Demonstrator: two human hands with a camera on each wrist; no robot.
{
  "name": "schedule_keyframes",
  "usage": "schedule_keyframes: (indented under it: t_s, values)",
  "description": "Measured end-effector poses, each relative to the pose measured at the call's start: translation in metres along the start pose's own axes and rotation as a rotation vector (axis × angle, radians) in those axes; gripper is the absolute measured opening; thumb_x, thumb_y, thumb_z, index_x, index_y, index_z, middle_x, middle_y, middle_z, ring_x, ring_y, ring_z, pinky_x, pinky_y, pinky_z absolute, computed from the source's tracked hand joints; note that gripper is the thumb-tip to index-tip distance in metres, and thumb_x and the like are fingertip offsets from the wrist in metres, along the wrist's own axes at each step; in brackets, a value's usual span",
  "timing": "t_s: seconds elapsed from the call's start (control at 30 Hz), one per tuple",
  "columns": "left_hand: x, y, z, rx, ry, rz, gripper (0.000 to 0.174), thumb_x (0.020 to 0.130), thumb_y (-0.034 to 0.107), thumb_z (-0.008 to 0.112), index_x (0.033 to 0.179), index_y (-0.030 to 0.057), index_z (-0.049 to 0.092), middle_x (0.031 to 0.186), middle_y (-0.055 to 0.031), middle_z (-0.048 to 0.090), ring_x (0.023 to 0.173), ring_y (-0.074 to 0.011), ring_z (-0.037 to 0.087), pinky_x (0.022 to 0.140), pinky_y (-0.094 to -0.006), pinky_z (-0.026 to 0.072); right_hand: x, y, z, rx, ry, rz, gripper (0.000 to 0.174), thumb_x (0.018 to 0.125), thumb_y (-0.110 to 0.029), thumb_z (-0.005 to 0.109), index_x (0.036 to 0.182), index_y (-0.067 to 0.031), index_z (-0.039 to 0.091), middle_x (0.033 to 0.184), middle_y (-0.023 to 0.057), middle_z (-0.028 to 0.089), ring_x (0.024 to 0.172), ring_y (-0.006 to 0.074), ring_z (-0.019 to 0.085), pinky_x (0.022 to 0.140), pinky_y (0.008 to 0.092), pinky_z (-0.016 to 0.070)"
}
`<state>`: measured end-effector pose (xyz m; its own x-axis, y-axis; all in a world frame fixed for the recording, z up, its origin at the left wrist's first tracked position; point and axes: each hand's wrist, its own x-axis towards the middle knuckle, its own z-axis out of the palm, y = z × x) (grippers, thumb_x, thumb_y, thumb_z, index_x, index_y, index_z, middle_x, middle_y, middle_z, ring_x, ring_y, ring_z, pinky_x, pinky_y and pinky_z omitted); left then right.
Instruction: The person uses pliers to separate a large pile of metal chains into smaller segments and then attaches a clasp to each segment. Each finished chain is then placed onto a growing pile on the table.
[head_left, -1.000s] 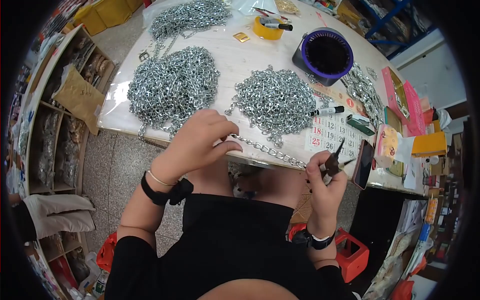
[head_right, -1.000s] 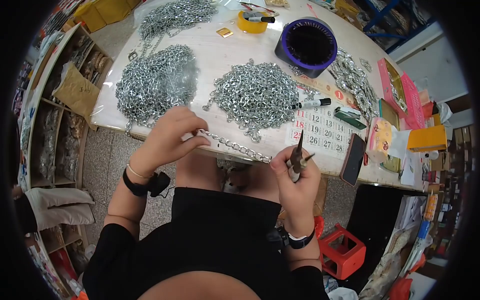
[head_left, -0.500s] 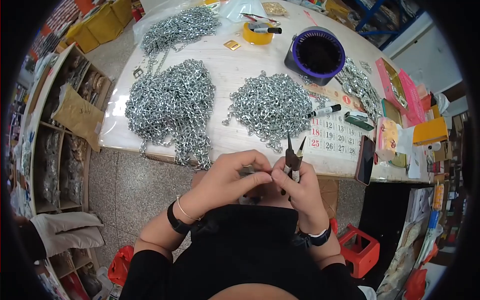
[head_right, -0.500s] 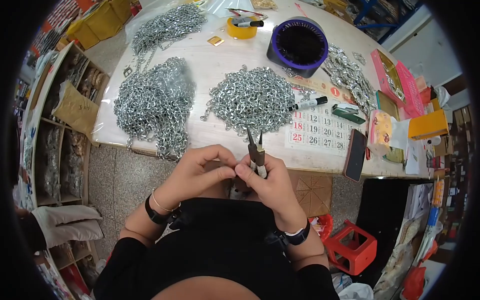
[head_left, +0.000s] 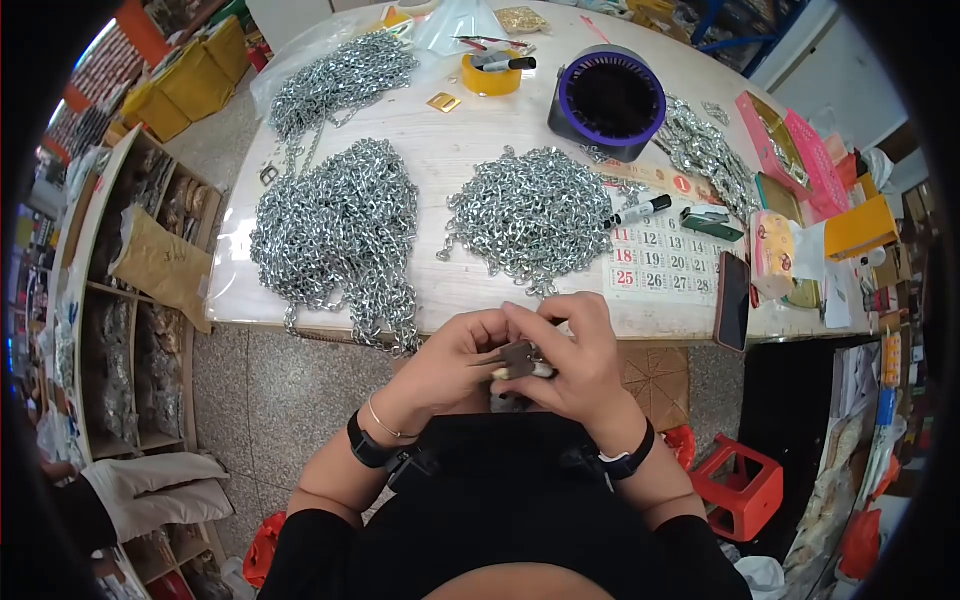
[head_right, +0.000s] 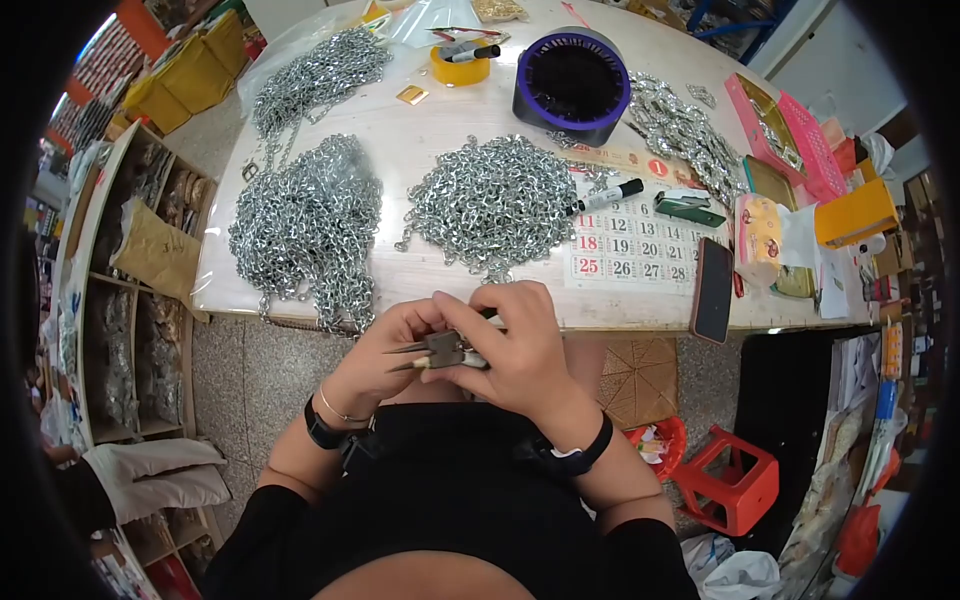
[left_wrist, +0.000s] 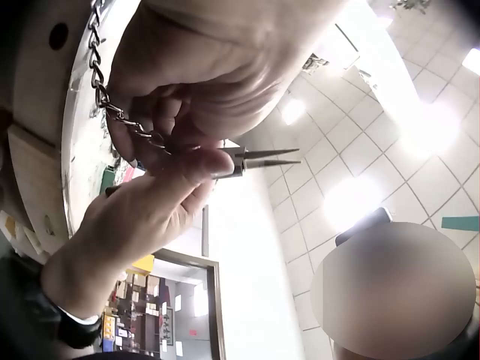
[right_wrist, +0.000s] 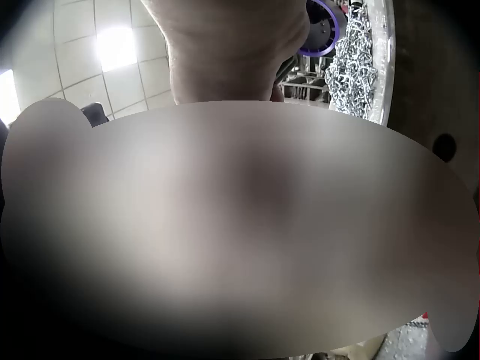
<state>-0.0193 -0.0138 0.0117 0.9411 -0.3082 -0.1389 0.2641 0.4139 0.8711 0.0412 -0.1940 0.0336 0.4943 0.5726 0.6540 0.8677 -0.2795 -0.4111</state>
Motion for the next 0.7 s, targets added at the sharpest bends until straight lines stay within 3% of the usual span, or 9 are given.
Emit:
schedule_keyframes:
  t_s: [0.1,0.23,0.43,0.57,0.63,0.7]
  values:
    - [-0.002,-0.006,-0.003,-0.192,0.037,-0.091,0.027,0.098,-0.005,0.056,0.124,-0.0025,0.06,0.106,-0.0048,0.067,0.095,-0.0082,0.064,0.082,-0.0224,0.0525,-0.005,0.002,0.007,-0.014,0.022,0.04,0.06,0.065,-0.043,0.087,0.115,-0.0113,0.074,0.084,0.004,0.054,0.072,0.0213,0.052,0.063,0.0343,0.042]
    - [-0.007,-0.007,0.001,-0.245,0.057,-0.038,0.034,0.095,-0.01,0.053,0.128,-0.0029,0.058,0.108,-0.0048,0.067,0.094,-0.0086,0.064,0.083,-0.0237,0.0539,-0.009,0.001,0.012,0.005,0.01,0.094,0.057,0.065,-0.045,0.086,0.111,-0.0132,0.075,0.079,0.0024,0.051,0.068,0.0205,0.049,0.061,0.0355,0.0399]
    - [-0.007,-0.012,-0.004,-0.22,0.022,-0.023,0.03,0.096,-0.007,0.057,0.125,-0.0016,0.061,0.106,-0.0038,0.068,0.093,-0.0081,0.064,0.083,-0.024,0.054,-0.018,0.003,0.012,0.013,-0.046,0.136,0.052,0.066,-0.042,0.087,0.108,-0.0132,0.076,0.077,0.003,0.052,0.065,0.0206,0.051,0.061,0.0344,0.0417]
    - [-0.007,-0.012,-0.008,-0.072,0.078,-0.021,0.025,0.094,-0.001,0.064,0.119,0.0,0.062,0.102,-0.0015,0.067,0.093,-0.0082,0.064,0.083,-0.0242,0.0527,-0.012,0.001,0.014,0.266,0.045,0.236,0.042,0.07,-0.034,0.088,0.102,-0.0102,0.075,0.078,0.0045,0.057,0.067,0.0189,0.056,0.062,0.0328,0.0442]
    - [-0.006,-0.011,-0.012,0.086,0.114,0.051,0.028,0.091,0.006,0.072,0.116,0.0015,0.062,0.099,0.0011,0.066,0.093,-0.0081,0.062,0.084,-0.024,0.0515,-0.018,0.006,0.009,0.55,0.126,0.437,0.03,0.079,-0.026,0.084,0.097,-0.0048,0.073,0.079,0.0053,0.059,0.069,0.0158,0.056,0.063,0.0298,0.0435]
    - [-0.009,-0.01,-0.011,0.231,0.146,0.109,0.024,0.092,0.006,0.071,0.114,0.0013,0.062,0.097,0.0009,0.066,0.092,-0.0083,0.062,0.083,-0.0245,0.0508,-0.021,0.008,0.006,0.693,0.17,0.539,0.025,0.083,-0.023,0.082,0.094,-0.0021,0.072,0.08,0.0057,0.06,0.069,0.0142,0.056,0.064,0.0283,0.0432]
